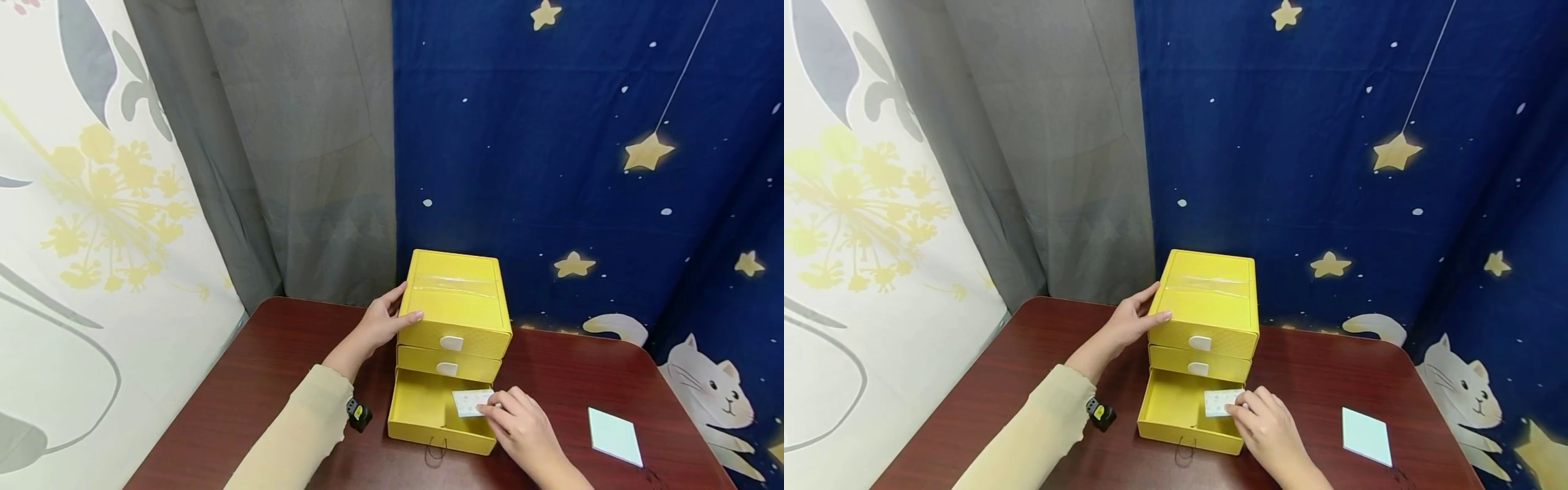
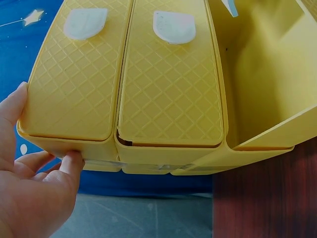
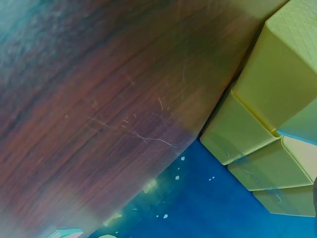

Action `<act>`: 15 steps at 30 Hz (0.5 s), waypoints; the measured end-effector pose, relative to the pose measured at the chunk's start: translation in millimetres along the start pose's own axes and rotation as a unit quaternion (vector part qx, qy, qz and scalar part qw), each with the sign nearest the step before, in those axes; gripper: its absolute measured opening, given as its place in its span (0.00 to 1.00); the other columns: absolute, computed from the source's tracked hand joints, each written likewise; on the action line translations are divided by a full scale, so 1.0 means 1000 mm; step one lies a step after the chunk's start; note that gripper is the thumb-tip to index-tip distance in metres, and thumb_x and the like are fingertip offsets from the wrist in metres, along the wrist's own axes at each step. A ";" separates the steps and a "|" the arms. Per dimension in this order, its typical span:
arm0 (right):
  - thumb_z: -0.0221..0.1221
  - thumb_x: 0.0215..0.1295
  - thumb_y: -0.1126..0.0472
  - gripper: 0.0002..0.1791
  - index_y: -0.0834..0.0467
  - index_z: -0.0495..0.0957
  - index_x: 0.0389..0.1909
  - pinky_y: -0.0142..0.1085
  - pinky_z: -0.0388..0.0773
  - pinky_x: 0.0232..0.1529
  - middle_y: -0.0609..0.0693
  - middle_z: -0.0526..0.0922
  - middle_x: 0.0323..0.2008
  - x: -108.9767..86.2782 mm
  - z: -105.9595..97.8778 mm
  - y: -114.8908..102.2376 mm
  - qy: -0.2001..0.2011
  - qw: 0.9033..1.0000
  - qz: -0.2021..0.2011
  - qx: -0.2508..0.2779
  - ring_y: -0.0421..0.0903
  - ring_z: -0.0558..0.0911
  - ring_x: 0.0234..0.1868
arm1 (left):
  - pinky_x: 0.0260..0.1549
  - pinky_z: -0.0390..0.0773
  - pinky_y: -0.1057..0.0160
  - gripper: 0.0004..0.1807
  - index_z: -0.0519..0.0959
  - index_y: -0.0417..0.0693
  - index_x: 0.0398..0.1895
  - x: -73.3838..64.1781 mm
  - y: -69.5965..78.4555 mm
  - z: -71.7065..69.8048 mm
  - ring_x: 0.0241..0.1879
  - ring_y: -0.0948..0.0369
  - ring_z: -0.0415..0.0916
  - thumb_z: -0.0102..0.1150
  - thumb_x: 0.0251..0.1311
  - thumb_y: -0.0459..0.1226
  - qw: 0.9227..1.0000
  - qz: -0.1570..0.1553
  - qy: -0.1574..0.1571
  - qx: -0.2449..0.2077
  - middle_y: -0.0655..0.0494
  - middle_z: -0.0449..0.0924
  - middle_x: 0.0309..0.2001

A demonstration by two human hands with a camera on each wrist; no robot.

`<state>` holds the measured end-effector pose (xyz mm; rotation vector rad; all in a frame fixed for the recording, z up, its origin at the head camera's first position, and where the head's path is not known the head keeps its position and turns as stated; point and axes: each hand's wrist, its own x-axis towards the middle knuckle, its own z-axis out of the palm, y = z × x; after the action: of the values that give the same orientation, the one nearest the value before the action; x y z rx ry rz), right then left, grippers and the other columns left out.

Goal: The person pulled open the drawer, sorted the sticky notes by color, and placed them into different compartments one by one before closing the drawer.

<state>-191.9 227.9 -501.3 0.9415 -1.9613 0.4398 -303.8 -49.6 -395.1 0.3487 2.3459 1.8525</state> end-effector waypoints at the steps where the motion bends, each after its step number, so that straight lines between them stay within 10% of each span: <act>1: 0.48 0.72 0.54 0.19 0.52 0.86 0.29 0.32 0.68 0.31 0.41 0.78 0.30 0.000 0.001 0.000 0.000 1.000 0.001 0.000 0.41 0.71 0.29 | 0.65 0.63 0.55 0.47 0.53 0.58 0.74 0.000 0.000 0.000 0.72 0.57 0.50 0.67 0.52 0.49 1.000 0.000 0.000 0.000 0.56 0.51 0.74; 15: 0.47 0.71 0.55 0.18 0.51 0.86 0.29 0.30 0.67 0.31 0.41 0.78 0.30 0.003 0.011 -0.005 -0.013 1.000 0.000 0.010 0.41 0.70 0.29 | 0.66 0.61 0.55 0.47 0.52 0.56 0.74 0.000 -0.001 -0.001 0.73 0.57 0.49 0.67 0.53 0.48 1.000 0.005 -0.006 -0.005 0.56 0.50 0.74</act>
<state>-195.6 216.8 -504.5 0.9655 -1.9825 0.4508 -304.0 -51.1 -395.6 0.3709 2.3304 1.8598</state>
